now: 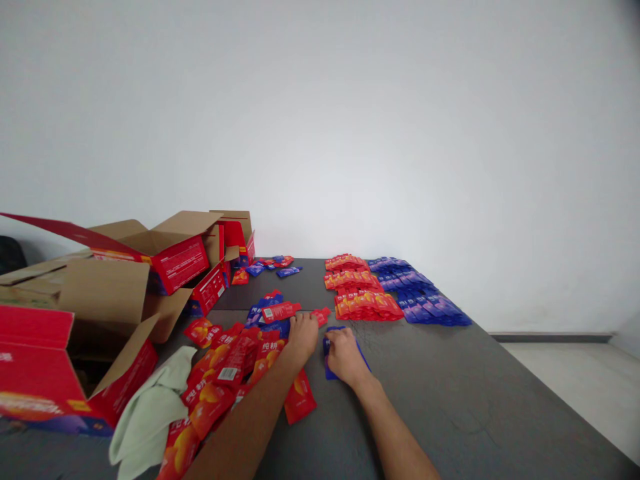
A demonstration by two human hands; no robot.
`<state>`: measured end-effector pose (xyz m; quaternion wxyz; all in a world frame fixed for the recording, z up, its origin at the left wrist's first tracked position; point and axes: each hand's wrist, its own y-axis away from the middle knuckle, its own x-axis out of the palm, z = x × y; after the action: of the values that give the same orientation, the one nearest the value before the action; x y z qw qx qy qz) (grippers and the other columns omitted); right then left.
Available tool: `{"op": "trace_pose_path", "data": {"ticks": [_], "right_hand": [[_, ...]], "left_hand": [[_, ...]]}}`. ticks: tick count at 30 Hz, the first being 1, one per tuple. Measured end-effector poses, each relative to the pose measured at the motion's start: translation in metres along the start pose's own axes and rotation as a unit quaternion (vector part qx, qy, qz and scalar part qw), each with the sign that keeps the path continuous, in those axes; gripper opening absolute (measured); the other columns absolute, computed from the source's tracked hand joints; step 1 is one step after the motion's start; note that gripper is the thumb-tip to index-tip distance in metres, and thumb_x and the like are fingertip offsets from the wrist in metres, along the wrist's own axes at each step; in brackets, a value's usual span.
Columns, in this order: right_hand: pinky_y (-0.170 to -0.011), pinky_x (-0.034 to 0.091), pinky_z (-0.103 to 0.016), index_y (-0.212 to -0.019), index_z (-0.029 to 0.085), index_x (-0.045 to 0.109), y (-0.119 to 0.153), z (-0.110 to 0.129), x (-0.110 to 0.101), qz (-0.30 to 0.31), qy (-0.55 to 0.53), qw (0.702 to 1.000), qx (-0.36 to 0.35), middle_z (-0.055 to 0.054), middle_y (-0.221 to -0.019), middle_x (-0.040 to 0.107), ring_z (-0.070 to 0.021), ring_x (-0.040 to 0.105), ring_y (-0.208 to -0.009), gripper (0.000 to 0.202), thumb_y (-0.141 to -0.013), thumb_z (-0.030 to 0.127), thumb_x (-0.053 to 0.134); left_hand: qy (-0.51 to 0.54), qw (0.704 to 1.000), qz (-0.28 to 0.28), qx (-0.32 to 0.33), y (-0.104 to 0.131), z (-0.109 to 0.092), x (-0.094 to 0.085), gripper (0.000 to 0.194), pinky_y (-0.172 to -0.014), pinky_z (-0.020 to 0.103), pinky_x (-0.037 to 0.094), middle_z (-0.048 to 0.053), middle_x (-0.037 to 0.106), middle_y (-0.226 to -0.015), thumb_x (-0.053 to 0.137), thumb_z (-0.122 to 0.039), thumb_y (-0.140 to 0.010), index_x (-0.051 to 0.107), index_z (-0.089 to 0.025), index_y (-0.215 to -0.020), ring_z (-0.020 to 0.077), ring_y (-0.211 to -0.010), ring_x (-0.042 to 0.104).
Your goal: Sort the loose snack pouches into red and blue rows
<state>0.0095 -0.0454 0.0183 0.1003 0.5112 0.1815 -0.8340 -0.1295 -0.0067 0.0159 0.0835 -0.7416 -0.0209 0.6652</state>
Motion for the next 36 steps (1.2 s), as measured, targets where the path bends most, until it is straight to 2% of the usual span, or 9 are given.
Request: {"op": "trace_pose_path", "data": {"ticks": [3,8,13,18,22,25,28,32,36], "right_hand": [[-0.093,0.034,-0.028,-0.093,0.016,0.070,-0.002,0.008,0.006,-0.018,0.011,0.999,-0.034,-0.011,-0.101,0.069,-0.0232,0.055,-0.102,0.035,-0.073,-0.001,0.046],[-0.096,0.034,-0.028,-0.094,0.014,0.069,-0.018,0.025,0.019,0.022,-0.004,1.000,-0.019,-0.013,-0.107,0.069,-0.0228,0.057,-0.106,0.030,-0.075,0.002,0.049],[-0.087,0.040,-0.025,-0.093,0.015,0.070,-0.046,0.042,0.032,0.033,-0.034,0.998,0.033,-0.014,-0.103,0.071,-0.0221,0.064,-0.102,0.023,-0.086,0.014,0.049],[-0.083,0.046,-0.026,-0.109,0.014,0.068,-0.080,0.057,0.050,0.033,-0.071,0.991,0.109,-0.015,-0.109,0.070,-0.0229,0.066,-0.104,0.029,-0.088,0.027,0.053],[-0.080,0.048,-0.029,-0.108,0.011,0.068,-0.099,0.069,0.062,0.037,-0.095,0.982,0.160,-0.018,-0.111,0.069,-0.0262,0.066,-0.103,0.035,-0.085,0.035,0.058],[-0.074,0.050,-0.030,-0.098,0.013,0.070,-0.106,0.076,0.068,0.050,-0.112,0.974,0.191,-0.018,-0.104,0.071,-0.0274,0.068,-0.096,0.030,-0.081,0.036,0.063],[-0.069,0.049,-0.028,-0.087,0.016,0.071,-0.108,0.079,0.072,0.058,-0.131,0.969,0.202,-0.014,-0.095,0.073,-0.0249,0.069,-0.089,0.021,-0.079,0.035,0.065],[-0.066,0.046,-0.023,-0.075,0.018,0.070,-0.110,0.081,0.079,0.052,-0.153,0.966,0.203,-0.007,-0.084,0.074,-0.0205,0.069,-0.084,0.008,-0.075,0.026,0.067],[-0.065,0.045,-0.021,-0.077,0.020,0.068,-0.111,0.077,0.084,0.015,-0.178,0.963,0.203,-0.003,-0.082,0.073,-0.0176,0.068,-0.081,0.009,-0.079,0.026,0.061]], "left_hand": [[0.007,1.000,-0.001,-0.003,0.002,0.002,-0.005,0.035,-0.101,0.043,0.037,0.016,0.065,-0.119,0.036,-0.012,-0.091,0.065,-0.015,-0.111,0.0280,-0.119,0.053],[0.035,0.998,-0.004,-0.054,-0.003,0.019,-0.024,0.031,-0.089,0.034,0.045,0.018,0.068,-0.106,0.038,-0.010,-0.091,0.061,-0.012,-0.111,0.0241,-0.103,0.064],[0.050,0.989,-0.024,-0.140,-0.008,0.062,-0.047,0.027,-0.076,0.026,0.046,0.016,0.070,-0.099,0.036,-0.011,-0.094,0.057,-0.012,-0.111,0.0208,-0.095,0.068],[0.045,0.971,-0.056,-0.227,0.003,0.117,-0.063,0.033,-0.074,0.029,0.046,0.016,0.070,-0.097,0.029,-0.013,-0.095,0.057,-0.012,-0.111,0.0229,-0.091,0.068],[0.005,0.963,-0.111,-0.246,0.021,0.143,-0.062,0.029,-0.085,0.036,0.044,0.016,0.068,-0.103,0.037,-0.018,-0.092,0.062,-0.012,-0.105,0.0270,-0.103,0.063],[0.011,0.976,-0.132,-0.172,0.035,0.143,-0.056,0.028,-0.095,0.039,0.040,0.014,0.064,-0.115,0.043,-0.023,-0.089,0.062,-0.016,-0.108,0.0273,-0.115,0.054],[0.055,0.990,-0.100,-0.081,0.045,0.130,-0.048,0.032,-0.102,0.036,0.034,0.010,0.061,-0.124,0.052,-0.028,-0.084,0.062,-0.020,-0.113,0.0246,-0.122,0.048],[0.048,0.994,-0.050,-0.078,0.058,0.108,-0.034,0.054,-0.107,0.045,0.028,0.017,0.057,-0.130,0.059,-0.047,-0.076,0.060,-0.015,-0.119,0.0338,-0.130,0.040],[0.016,0.993,-0.070,-0.094,0.070,0.090,-0.021,0.093,-0.112,0.056,0.011,0.027,0.033,-0.150,0.056,-0.059,-0.074,0.032,-0.005,-0.146,0.0425,-0.140,0.022]]}}
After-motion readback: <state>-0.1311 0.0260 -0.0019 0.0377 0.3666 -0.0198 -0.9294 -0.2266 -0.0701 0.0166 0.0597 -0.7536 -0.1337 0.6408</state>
